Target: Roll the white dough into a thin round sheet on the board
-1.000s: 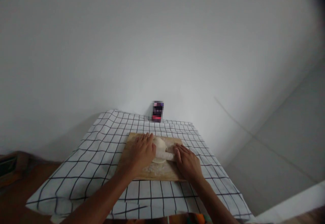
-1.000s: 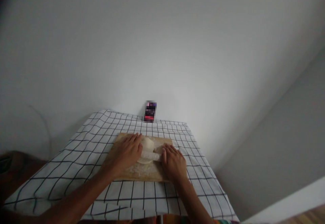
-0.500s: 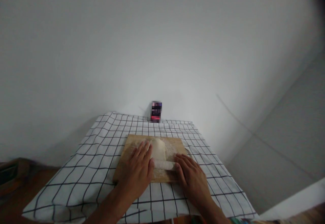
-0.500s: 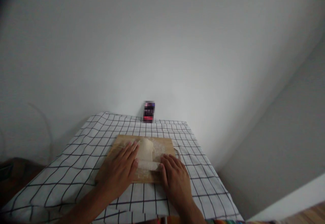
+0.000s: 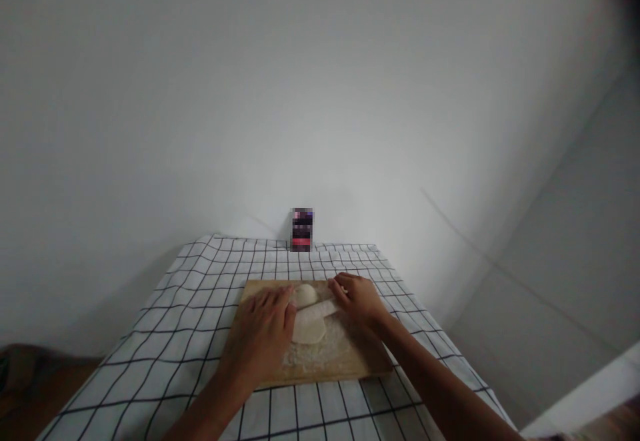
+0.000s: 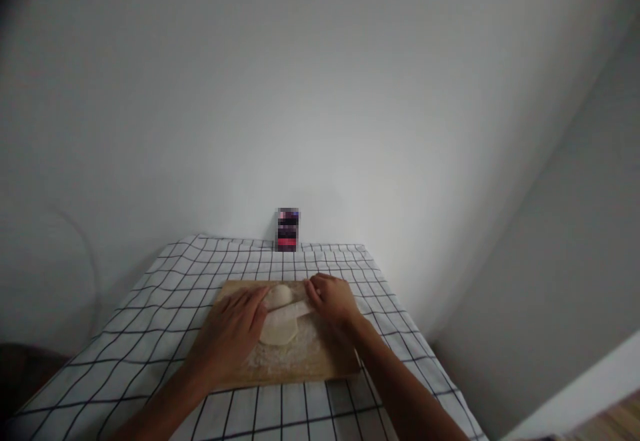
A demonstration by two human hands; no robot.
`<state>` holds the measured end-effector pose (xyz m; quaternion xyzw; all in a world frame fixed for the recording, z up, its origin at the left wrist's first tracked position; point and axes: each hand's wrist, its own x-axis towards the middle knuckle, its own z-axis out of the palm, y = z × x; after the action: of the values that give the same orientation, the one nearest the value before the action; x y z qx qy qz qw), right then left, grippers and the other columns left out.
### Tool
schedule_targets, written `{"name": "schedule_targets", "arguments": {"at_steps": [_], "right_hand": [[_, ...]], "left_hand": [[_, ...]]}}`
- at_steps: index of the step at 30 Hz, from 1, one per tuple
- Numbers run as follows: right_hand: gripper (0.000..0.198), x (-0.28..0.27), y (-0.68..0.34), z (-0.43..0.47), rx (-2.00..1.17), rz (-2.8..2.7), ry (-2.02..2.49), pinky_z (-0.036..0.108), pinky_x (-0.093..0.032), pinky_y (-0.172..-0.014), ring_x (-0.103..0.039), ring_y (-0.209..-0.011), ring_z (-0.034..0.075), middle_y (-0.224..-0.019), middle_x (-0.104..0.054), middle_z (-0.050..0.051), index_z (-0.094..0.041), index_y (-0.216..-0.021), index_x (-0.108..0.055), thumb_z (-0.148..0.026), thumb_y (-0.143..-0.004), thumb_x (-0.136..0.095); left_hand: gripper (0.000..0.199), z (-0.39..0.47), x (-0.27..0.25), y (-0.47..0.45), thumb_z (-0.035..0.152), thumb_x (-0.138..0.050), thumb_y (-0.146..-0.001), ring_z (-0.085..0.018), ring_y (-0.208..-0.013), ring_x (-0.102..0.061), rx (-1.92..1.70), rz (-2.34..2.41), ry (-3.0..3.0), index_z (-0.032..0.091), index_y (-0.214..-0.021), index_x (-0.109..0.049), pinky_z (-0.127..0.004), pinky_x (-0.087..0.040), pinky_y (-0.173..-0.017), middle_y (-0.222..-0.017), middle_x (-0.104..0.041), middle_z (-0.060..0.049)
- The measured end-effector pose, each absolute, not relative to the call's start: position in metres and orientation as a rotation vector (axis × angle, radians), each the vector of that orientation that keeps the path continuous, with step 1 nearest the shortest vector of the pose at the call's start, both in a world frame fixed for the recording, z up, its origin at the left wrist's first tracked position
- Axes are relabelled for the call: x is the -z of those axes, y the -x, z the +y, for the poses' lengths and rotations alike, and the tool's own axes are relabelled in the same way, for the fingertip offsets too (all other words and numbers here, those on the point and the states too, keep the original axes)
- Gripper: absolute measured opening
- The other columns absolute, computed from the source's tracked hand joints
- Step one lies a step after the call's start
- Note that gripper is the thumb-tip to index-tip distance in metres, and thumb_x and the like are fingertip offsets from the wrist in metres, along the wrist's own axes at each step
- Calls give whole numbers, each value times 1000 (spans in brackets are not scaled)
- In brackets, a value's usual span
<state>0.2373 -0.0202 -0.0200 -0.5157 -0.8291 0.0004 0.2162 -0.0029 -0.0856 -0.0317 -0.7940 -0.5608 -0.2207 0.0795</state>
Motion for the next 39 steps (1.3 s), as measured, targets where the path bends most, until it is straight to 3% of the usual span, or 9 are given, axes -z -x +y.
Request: {"name": "schedule_targets", "arguments": {"at_steps": [9, 17, 23, 26, 29, 31, 39], "right_hand": [[49, 24, -232, 17, -142, -2373, 1418, 31, -48, -93, -67, -114, 20, -123, -74, 3, -27, -116, -73, -47, -109, -29], [53, 39, -241, -11, -103, -2337, 1447, 40, -40, -115, -52, -139, 23, -148, -60, 7, -23, -131, -69, -45, -110, -26], [42, 43, -253, -61, -154, -2236, 1337, 38, -44, -110, -60, -128, 21, -136, -68, 4, -27, -119, -74, -44, -109, -36], [34, 44, -256, -78, -168, -2198, 1303, 38, -47, -101, -64, -116, 24, -123, -73, 7, -25, -112, -73, -54, -97, -62], [44, 46, -258, -86, -121, -2163, 1325, 34, -48, -85, -64, -96, 24, -101, -71, 6, -22, -96, -70, -61, -79, -80], [48, 48, -258, -87, -104, -2181, 1285, 32, -46, -79, -62, -90, 22, -93, -67, 3, -21, -90, -68, -65, -75, -82], [58, 50, -256, -90, -111, -2189, 1168, 31, -40, -75, -58, -87, 21, -88, -64, 1, -21, -86, -66, -72, -67, -83]], "left_hand": [[42, -73, 42, -1, 29, -35, -103, -30, -126, -62, 715, -1653, 2365, 19, -134, -61, -53, -44, -110, -136, -69, -11], [43, -73, 27, -9, 26, -35, -103, -28, -124, -65, 665, -1743, 2432, 15, -132, -65, -49, -46, -111, -132, -72, -12], [46, -75, 31, -9, 26, -33, -102, -29, -122, -66, 603, -1760, 2449, 12, -137, -60, -48, -48, -108, -131, -71, -16], [43, -72, 19, -8, 27, -37, -100, -29, -121, -67, 537, -1839, 2499, 16, -134, -62, -45, -49, -104, -130, -72, -15], [39, -64, 1, -10, 32, -40, -99, -29, -118, -68, 535, -1919, 2557, 21, -128, -64, -44, -51, -99, -127, -74, -13], [39, -57, -7, -15, 36, -40, -100, -30, -116, -69, 565, -1962, 2575, 21, -126, -64, -44, -52, -95, -125, -74, -14], [30, -33, -2, -31, 32, -59, -90, -28, -118, -67, 562, -1848, 2749, 22, -116, -69, -40, -49, -99, -124, -73, -11]]}}
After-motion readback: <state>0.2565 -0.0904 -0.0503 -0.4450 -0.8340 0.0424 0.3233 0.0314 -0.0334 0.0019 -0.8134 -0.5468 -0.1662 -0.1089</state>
